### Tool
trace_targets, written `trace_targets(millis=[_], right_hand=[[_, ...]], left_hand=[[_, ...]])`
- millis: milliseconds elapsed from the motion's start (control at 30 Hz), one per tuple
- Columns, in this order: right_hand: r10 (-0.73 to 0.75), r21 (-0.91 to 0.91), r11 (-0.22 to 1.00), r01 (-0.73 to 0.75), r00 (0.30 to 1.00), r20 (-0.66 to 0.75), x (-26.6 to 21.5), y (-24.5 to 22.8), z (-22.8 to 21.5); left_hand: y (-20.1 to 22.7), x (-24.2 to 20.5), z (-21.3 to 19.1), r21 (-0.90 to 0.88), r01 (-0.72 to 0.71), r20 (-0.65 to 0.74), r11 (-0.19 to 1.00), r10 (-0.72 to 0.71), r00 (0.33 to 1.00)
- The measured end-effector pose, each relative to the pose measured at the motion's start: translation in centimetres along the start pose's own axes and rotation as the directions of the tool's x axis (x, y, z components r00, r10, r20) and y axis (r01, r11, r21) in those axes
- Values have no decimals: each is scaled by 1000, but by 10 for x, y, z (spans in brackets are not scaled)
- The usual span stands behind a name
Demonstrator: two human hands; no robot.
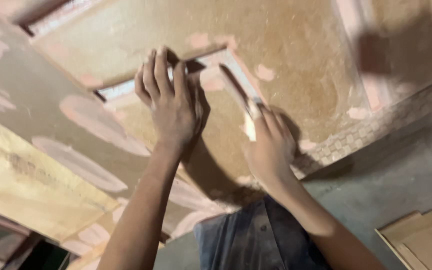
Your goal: The person sands the surface of a wooden door using a sanding block. They move the block across the flat panels and along the raised edges and grooves to smooth the wood.
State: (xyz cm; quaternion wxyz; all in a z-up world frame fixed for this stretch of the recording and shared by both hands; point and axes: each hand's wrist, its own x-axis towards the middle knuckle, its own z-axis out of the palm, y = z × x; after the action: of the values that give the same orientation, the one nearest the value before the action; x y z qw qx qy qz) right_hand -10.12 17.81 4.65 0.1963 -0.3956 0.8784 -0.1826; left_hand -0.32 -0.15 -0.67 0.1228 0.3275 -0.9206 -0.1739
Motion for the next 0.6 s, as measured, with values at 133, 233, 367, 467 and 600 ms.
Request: trace_targets(millis=[133,233,367,467,600], right_hand=[[121,-73,991,-116,990,68,-24,6,-8],[48,-120,992,-42,998,49,37,-11,34],[48,-132,991,-39,996,70,71,-35,58],[-35,-201,979,45,998,52,16,-7,30],[117,165,963,-212,884,453,-83,44,-50]], left_hand=[[-1,-6,2,-1,-25,21,1000,25,999],[-5,2,6,1,-49,15,999,49,999],[-5,-12,-2,11,-50,70,999,49,996],[-4,-1,7,3,-135,62,991,135,989],[-11,2,12,-15,-338,210,941,333,919]])
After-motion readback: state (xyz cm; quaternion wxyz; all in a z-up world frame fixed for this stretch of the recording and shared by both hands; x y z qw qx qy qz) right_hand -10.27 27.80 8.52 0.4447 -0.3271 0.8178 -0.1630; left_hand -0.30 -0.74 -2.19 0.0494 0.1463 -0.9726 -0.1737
